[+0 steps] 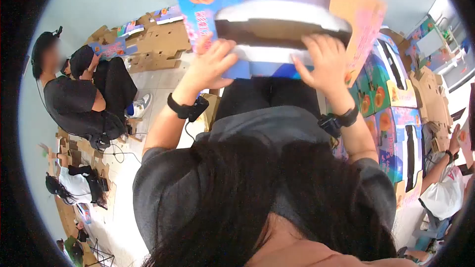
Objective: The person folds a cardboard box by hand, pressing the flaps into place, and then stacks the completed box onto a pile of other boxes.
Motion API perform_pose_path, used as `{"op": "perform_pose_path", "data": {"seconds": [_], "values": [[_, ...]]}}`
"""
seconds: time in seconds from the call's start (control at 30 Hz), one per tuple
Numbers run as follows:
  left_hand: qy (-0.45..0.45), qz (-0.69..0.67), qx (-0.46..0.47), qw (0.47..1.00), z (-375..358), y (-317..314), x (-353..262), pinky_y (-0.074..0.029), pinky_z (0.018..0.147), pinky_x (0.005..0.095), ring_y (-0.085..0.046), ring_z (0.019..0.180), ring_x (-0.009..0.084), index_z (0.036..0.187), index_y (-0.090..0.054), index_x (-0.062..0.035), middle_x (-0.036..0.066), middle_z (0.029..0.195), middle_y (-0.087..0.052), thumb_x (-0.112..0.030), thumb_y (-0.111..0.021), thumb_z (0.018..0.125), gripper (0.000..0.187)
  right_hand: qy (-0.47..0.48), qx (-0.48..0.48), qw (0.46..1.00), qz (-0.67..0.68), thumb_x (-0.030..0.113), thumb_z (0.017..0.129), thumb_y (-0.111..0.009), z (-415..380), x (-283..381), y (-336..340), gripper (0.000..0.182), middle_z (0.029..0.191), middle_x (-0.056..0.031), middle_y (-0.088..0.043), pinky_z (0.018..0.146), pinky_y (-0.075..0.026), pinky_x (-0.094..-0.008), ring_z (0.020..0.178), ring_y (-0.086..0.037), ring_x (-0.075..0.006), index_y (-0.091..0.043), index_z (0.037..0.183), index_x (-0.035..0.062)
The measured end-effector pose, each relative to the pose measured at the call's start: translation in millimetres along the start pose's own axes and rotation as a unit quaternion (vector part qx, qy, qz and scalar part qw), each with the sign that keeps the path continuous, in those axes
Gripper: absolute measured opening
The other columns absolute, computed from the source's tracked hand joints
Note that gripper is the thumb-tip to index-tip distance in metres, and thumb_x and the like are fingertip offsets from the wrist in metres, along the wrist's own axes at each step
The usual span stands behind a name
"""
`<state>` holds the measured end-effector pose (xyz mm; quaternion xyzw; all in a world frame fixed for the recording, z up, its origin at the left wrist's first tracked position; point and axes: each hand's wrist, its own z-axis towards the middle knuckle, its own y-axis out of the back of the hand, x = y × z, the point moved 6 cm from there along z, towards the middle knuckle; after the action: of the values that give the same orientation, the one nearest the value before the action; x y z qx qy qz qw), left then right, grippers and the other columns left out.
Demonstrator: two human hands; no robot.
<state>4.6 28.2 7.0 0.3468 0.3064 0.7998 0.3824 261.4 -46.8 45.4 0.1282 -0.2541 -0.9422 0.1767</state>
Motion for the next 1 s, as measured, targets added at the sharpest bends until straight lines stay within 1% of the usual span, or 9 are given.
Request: {"op": "perform_pose_path", "data": {"seconds": [0.07, 0.23, 0.3, 0.5, 0.53, 0.63, 0.73, 0.83, 1.0], "values": [[-0.015, -0.002, 0.021, 1.0, 5, -11, -3, -0.012, 0.119, 0.0559, -0.057, 0.121, 0.0289, 0.1, -0.06, -0.0119, 0.012, 0.128, -0.058, -0.038, -0.083, 0.055, 0.057, -0.028, 0.046, 0.998, 0.011, 0.04, 0.081, -0.073, -18, -5, -30, 0.035, 0.085, -0.0086, -0.06, 0.072, -0.045, -0.0424, 0.082, -0.058, -0.0289, -0.067, 0.095, 0.0085], [0.027, -0.117, -0.023, 0.992, 44, 16, -21, -0.006, 0.122, 0.0567, -0.048, 0.136, 0.0357, 0.094, -0.052, -0.0097, 0.014, 0.141, -0.054, -0.062, -0.081, 0.072, 0.063, -0.061, 0.017, 0.998, 0.008, 0.036, 0.084, -0.072, -18, -18, -39, 0.027, 0.075, -0.0076, -0.058, 0.066, -0.045, -0.042, 0.075, -0.059, -0.0282, -0.066, 0.08, 0.0101], [-0.019, -0.113, -0.049, 0.992, 54, 15, -32, -0.017, 0.121, 0.0533, -0.048, 0.137, 0.0345, 0.099, -0.055, -0.009, 0.015, 0.143, -0.054, -0.055, -0.079, 0.077, 0.057, -0.059, 0.013, 0.998, 0.011, 0.035, 0.085, -0.072, -14, -23, -44, 0.027, 0.073, -0.0077, -0.059, 0.065, -0.046, -0.0419, 0.073, -0.06, -0.028, -0.067, 0.077, 0.0099], [0.081, -0.106, -0.116, 0.984, 80, -8, -31, -0.044, 0.103, 0.0456, -0.058, 0.122, 0.0327, 0.116, -0.061, -0.0065, 0.015, 0.131, -0.061, -0.047, -0.074, 0.084, 0.054, -0.063, -0.001, 0.997, 0.05, 0.037, 0.089, -0.07, -4, -39, -51, 0.035, 0.064, -0.0085, -0.061, 0.063, -0.047, -0.0406, 0.064, -0.061, -0.0278, -0.066, 0.068, 0.009], [0.093, -0.081, -0.125, 0.984, 82, -15, -27, -0.046, 0.091, 0.0444, -0.062, 0.106, 0.0329, 0.113, -0.063, -0.0056, 0.014, 0.116, -0.065, -0.048, -0.073, 0.084, 0.053, -0.065, 0.005, 0.997, 0.045, 0.037, 0.089, -0.07, -4, -40, -50, 0.036, 0.064, -0.0086, -0.061, 0.063, -0.047, -0.0404, 0.065, -0.062, -0.0277, -0.067, 0.067, 0.009], [0.121, -0.069, -0.038, 0.989, 84, -32, -25, -0.045, 0.082, 0.0427, -0.061, 0.093, 0.0314, 0.109, -0.066, -0.0057, 0.012, 0.101, -0.065, -0.05, -0.073, 0.083, 0.052, -0.07, 0.018, 0.997, 0.034, 0.039, 0.089, -0.07, -4, -38, -48, 0.037, 0.064, -0.009, -0.063, 0.064, -0.048, -0.0398, 0.065, -0.063, -0.0273, -0.068, 0.067, 0.0091], [0.098, -0.075, -0.071, 0.99, 83, -27, -27, -0.043, 0.076, 0.0421, -0.058, 0.084, 0.0301, 0.107, -0.067, -0.0061, 0.01, 0.093, -0.062, -0.05, -0.073, 0.083, 0.05, -0.076, 0.018, 0.997, 0.027, 0.041, 0.088, -0.071, -4, -35, -46, 0.038, 0.064, -0.0089, -0.063, 0.064, -0.048, -0.0397, 0.066, -0.064, -0.0269, -0.068, 0.067, 0.0093], [0.106, -0.094, -0.07, 0.987, 78, -29, -28, -0.043, 0.077, 0.0435, -0.059, 0.09, 0.0319, 0.106, -0.067, -0.0061, 0.011, 0.097, -0.064, -0.052, -0.074, 0.081, 0.053, -0.075, 0.014, 0.997, 0.026, 0.04, 0.088, -0.071, -6, -31, -45, 0.038, 0.064, -0.009, -0.062, 0.063, -0.047, -0.0403, 0.065, -0.062, -0.0277, -0.067, 0.066, 0.0088], [0.079, -0.185, -0.137, 0.97, 73, -2, -42, -0.044, 0.101, 0.0456, -0.062, 0.11, 0.0308, 0.119, -0.066, -0.0069, 0.012, 0.116, -0.067, -0.045, -0.08, 0.078, 0.058, -0.072, 0.018, 0.997, 0.011, 0.04, 0.086, -0.073, -12, -24, -43, 0.037, 0.064, -0.0073, -0.061, 0.063, -0.046, -0.0406, 0.066, -0.061, -0.0269, -0.066, 0.066, 0.0105]]}}
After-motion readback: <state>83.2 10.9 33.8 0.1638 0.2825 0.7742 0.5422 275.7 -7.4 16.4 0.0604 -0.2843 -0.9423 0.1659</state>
